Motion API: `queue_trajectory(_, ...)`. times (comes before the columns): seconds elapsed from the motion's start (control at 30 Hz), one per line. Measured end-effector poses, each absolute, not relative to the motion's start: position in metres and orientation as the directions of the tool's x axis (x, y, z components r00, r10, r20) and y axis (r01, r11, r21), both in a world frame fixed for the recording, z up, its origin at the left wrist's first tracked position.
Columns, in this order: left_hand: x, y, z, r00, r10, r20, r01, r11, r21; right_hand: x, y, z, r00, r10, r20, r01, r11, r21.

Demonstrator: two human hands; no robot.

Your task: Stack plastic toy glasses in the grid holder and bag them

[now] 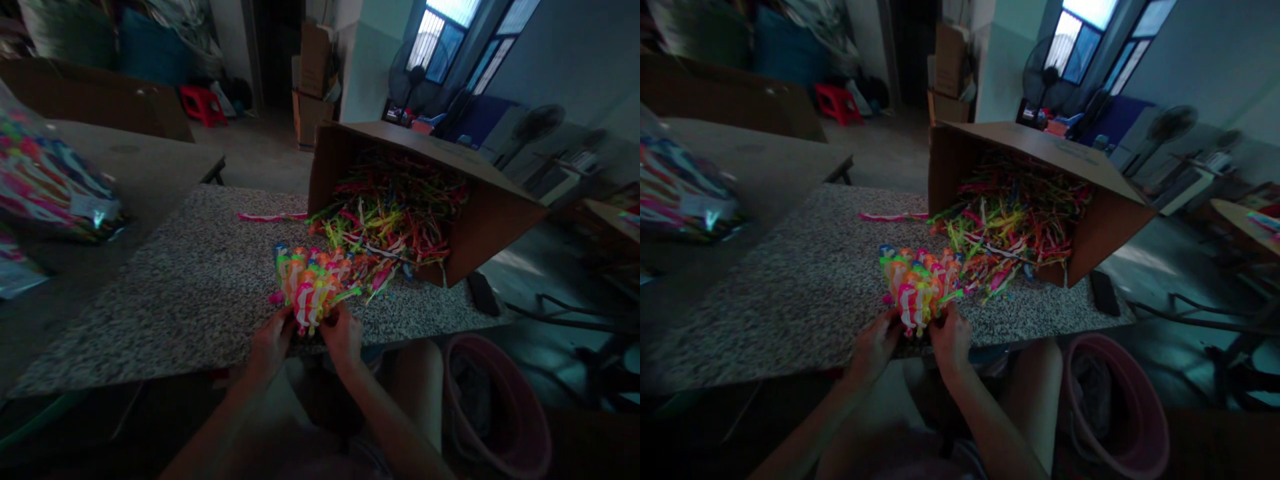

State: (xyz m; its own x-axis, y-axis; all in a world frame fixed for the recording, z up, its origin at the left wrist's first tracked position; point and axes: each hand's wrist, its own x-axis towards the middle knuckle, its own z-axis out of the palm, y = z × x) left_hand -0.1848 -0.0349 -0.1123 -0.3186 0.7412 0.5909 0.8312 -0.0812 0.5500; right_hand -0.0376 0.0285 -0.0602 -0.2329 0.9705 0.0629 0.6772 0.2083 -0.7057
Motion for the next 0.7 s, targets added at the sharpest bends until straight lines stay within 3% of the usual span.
queue_trajectory(0.1, -0.187, -0.034, -0.116, -0.324, 0.742, 0.587, 0.834, -0.069, 0.547, -0.036, 0.026, -0.068, -0.215, 0.971, 0.106, 0.6, 0.217, -0.77)
queue_trajectory(0.27, -0.184, -0.035, -0.123, -0.296, 0.686, 0.664, 0.896, -0.042, 0.443, -0.034, 0.023, -0.077, -0.174, 0.974, 0.147, 0.52, 0.217, -0.826)
queue_trajectory(0.43, -0.18, -0.034, -0.123, -0.356, 0.727, 0.587, 0.867, 0.021, 0.498, -0.039, 0.031, -0.069, -0.108, 0.993, 0.054, 0.635, 0.11, -0.764)
queue_trajectory(0.57, -0.18, -0.033, -0.116, -0.381, 0.766, 0.517, 0.834, 0.043, 0.551, -0.039, 0.034, -0.062, -0.171, 0.98, 0.097, 0.706, 0.191, -0.682)
queue_trajectory(0.7, -0.18, -0.032, -0.11, -0.301, 0.774, 0.558, 0.888, 0.014, 0.459, -0.041, 0.037, -0.059, -0.203, 0.974, 0.103, 0.715, 0.219, -0.665)
